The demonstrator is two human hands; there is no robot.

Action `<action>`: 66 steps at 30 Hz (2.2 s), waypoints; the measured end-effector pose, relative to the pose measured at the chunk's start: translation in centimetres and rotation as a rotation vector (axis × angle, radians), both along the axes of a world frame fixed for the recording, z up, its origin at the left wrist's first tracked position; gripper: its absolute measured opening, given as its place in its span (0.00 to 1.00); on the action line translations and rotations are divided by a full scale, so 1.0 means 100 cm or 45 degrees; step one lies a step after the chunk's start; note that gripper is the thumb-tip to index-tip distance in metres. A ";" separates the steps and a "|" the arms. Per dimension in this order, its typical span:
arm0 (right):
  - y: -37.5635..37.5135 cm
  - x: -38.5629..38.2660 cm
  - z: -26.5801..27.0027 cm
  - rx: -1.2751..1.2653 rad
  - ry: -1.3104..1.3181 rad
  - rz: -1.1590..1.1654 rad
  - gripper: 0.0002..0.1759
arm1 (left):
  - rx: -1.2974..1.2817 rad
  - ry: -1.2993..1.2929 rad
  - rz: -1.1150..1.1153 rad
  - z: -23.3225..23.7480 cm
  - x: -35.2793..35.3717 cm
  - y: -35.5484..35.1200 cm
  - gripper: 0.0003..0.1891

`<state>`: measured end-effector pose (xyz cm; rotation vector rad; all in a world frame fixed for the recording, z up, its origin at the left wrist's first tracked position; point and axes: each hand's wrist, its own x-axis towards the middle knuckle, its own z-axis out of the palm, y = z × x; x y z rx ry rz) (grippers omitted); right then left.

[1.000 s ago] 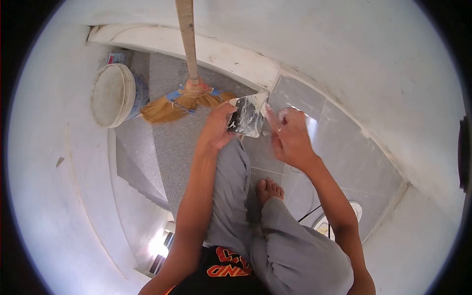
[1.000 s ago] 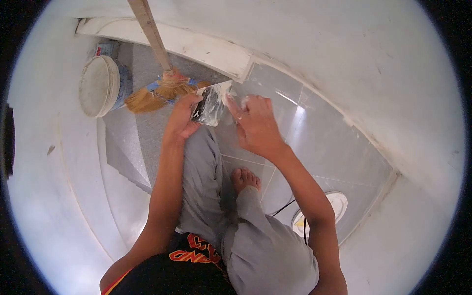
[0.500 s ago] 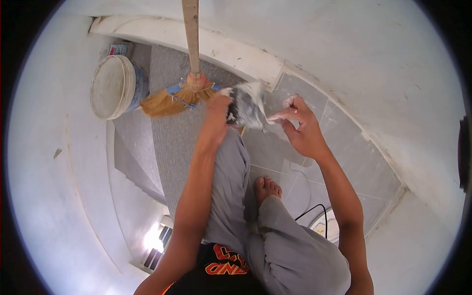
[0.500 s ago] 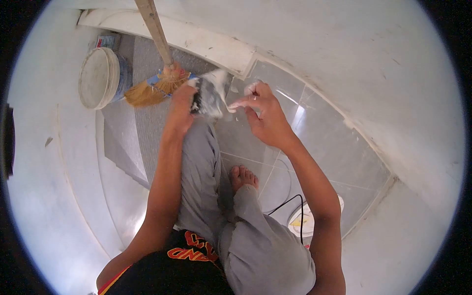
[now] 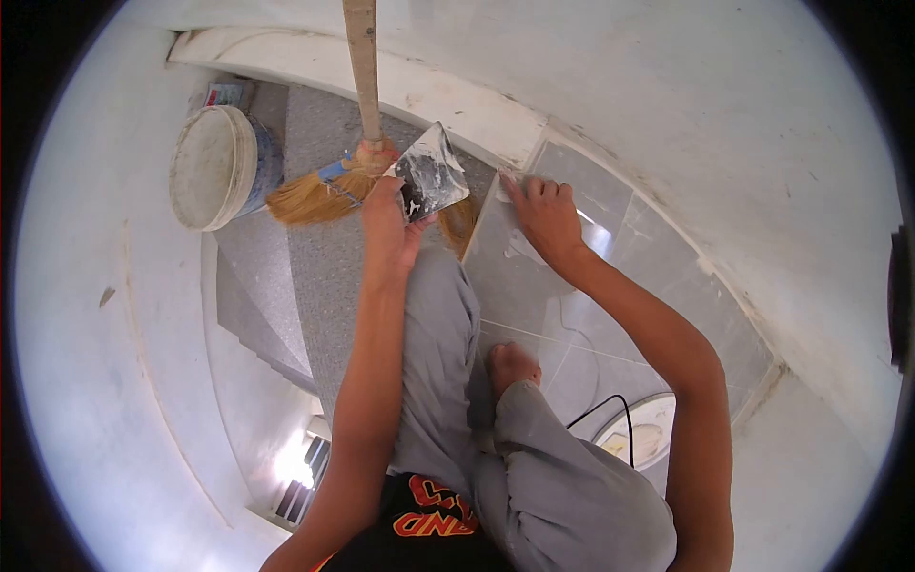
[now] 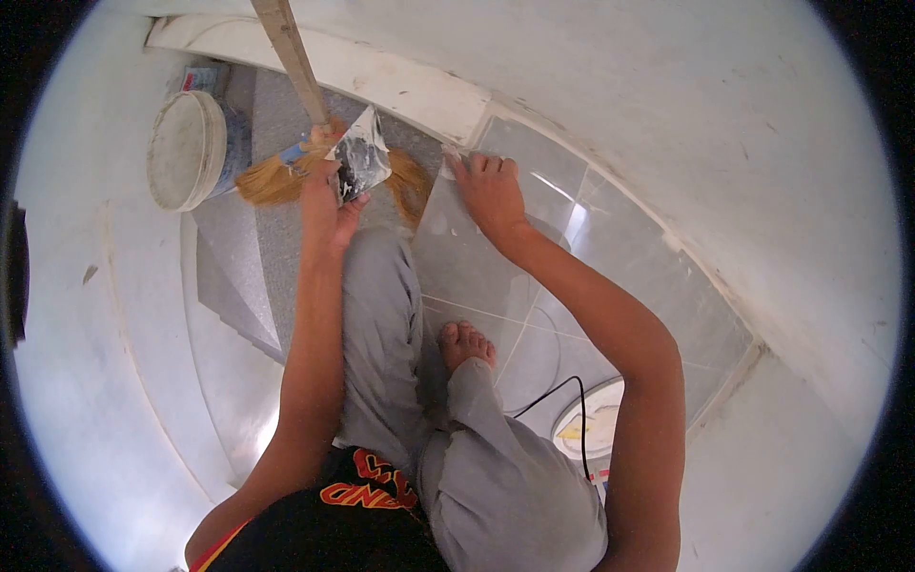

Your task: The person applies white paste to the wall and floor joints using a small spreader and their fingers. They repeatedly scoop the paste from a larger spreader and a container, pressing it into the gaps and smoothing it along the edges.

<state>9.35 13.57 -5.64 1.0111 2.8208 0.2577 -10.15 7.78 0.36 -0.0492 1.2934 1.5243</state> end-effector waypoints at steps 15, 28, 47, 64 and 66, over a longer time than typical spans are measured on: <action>0.000 -0.015 0.012 0.124 -0.350 -0.008 0.28 | -0.096 0.008 0.065 -0.006 0.000 -0.001 0.09; -0.024 0.033 0.079 -0.433 0.397 -0.026 0.36 | 0.048 -0.092 -0.160 -0.008 0.010 -0.008 0.12; -0.044 0.177 0.020 -0.153 -0.135 -0.605 0.35 | -0.034 -0.425 -0.446 0.010 0.043 0.006 0.12; 0.037 0.065 -0.013 0.154 -0.215 -0.397 0.38 | -0.045 -0.335 -0.400 0.004 0.042 0.011 0.07; 0.040 0.057 -0.014 0.172 -0.307 -0.423 0.40 | -0.016 -0.334 -0.399 0.004 0.042 0.011 0.07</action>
